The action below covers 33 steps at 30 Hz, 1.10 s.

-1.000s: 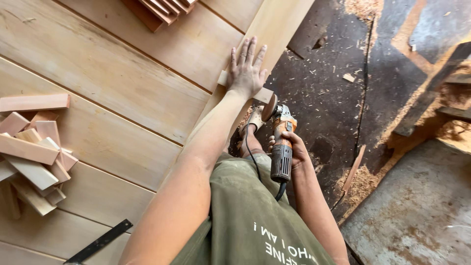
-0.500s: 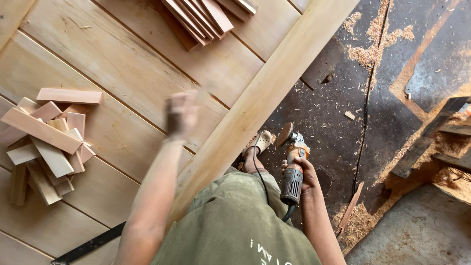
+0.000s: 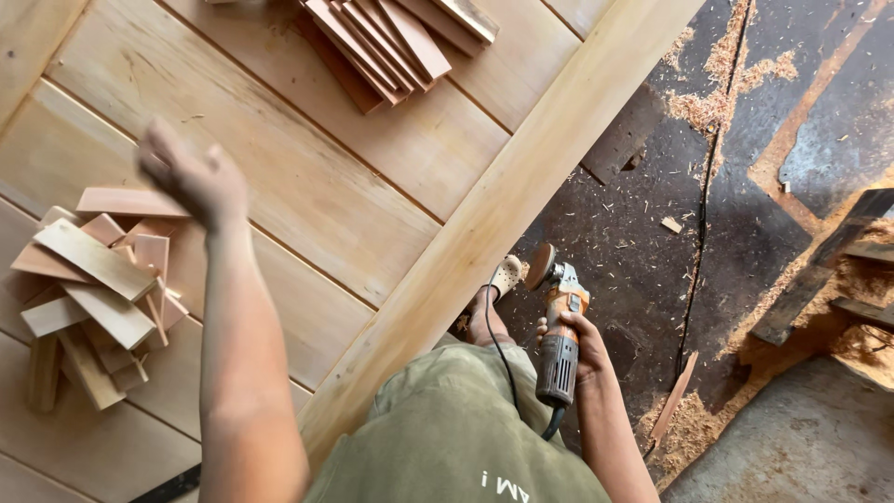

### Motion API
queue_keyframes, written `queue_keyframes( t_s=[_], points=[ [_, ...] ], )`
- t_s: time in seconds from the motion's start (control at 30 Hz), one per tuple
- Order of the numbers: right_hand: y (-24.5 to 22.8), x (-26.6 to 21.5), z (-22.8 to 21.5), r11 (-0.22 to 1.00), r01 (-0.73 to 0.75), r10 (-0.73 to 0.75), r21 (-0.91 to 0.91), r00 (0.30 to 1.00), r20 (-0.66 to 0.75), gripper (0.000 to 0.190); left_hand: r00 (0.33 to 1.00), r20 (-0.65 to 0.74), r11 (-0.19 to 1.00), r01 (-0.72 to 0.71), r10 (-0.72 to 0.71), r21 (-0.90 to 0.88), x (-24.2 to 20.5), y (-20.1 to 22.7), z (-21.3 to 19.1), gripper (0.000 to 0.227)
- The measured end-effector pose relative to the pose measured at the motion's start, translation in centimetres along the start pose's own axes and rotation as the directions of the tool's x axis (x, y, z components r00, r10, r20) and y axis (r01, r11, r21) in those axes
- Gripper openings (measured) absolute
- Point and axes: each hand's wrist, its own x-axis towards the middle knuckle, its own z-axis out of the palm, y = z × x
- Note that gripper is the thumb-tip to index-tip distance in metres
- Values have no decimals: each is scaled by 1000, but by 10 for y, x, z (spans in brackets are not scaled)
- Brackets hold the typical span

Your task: The person uses an angle grinder with a sanding attachment to sand the edges and surfaces of several small wooden blocks while holding them against a larger wooden door frame on the floor.

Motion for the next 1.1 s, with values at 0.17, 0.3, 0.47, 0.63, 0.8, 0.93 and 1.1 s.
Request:
queue_keyframes(
  t_s=[0.17, 0.3, 0.47, 0.63, 0.8, 0.93, 1.1],
  points=[
    [-8, -12, -7, 1000, 14, -14, 27, 999, -32, 63, 913, 318, 967, -241, 256, -88, 70, 85, 103, 75],
    [-14, -13, -9, 999, 33, -32, 19, 997, -75, 65, 899, 380, 976, -205, 217, -71, 132, 124, 166, 77],
    [-24, -13, -22, 997, 48, -39, 60, 989, -141, 67, 935, 335, 991, -131, 118, 16, 202, 127, 229, 82],
    [-30, -5, -28, 997, 30, -18, 64, 984, -175, 67, 942, 325, 981, 24, -87, 194, 226, 118, 254, 88],
    [-36, 7, -25, 999, 21, -7, 48, 965, -261, 67, 948, 287, 973, 73, -136, 220, 222, 102, 263, 75],
    [-29, 11, -19, 997, 8, 15, 73, 950, -312, 69, 937, 245, 966, 225, -251, 127, 234, 98, 269, 49],
    [-27, 11, -5, 992, 15, 17, 122, 966, -258, 62, 957, 287, 785, 199, -28, -587, 209, 116, 222, 35]
  ],
)
